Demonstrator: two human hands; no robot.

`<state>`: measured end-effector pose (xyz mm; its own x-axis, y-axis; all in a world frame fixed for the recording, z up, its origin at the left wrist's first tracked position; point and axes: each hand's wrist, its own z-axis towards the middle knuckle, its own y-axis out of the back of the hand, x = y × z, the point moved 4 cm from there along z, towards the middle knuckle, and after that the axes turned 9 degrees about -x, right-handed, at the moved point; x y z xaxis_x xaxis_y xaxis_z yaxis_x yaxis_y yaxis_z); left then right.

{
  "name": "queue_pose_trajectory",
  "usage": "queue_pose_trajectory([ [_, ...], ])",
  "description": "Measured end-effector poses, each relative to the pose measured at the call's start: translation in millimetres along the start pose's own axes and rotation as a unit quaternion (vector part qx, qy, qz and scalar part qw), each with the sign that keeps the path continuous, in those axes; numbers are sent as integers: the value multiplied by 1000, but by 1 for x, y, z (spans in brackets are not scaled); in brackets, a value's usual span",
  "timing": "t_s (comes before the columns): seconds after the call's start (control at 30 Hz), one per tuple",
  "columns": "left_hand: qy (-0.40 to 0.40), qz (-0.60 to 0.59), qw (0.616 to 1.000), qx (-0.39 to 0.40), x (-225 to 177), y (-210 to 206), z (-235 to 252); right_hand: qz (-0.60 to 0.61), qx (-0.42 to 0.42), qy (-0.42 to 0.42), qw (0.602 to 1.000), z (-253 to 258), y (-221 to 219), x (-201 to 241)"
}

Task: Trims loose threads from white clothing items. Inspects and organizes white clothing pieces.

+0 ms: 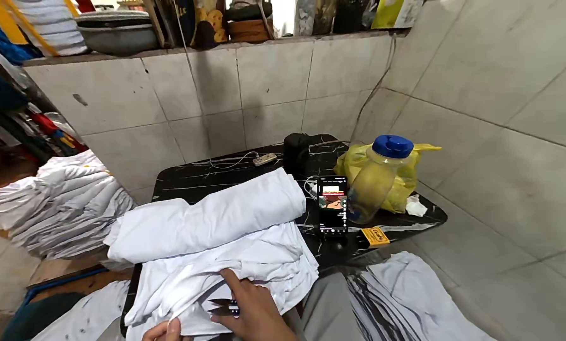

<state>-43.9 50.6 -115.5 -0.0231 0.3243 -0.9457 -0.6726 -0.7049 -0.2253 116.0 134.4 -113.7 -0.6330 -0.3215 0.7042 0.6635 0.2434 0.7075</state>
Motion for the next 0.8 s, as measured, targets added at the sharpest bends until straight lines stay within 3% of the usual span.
queue_pose_trajectory([
  [0.1, 167, -143, 975, 11, 10, -11, 5, 13, -9, 6, 1000, 0, -2, -4],
  [0.17, 171, -127, 976, 35, 11, -13, 7, 18, -4, 6, 1000, 2, -3, -6],
  [0.37, 50, 12, 989, 135, 0, 4, 9, 40, -32, 40, 998, -2, -8, -9],
  [0.5, -18, 36, 980, 197, -4, 5, 0, 216, -69, 160, 961, -7, -17, -11],
  [0.63, -59, 74, 970, 224, -5, 4, -9, 364, -66, 217, 903, -10, -25, -9],
  [0.8, -139, 99, 967, 189, 8, 10, -12, 360, -78, 209, 906, -17, -24, -4],
])
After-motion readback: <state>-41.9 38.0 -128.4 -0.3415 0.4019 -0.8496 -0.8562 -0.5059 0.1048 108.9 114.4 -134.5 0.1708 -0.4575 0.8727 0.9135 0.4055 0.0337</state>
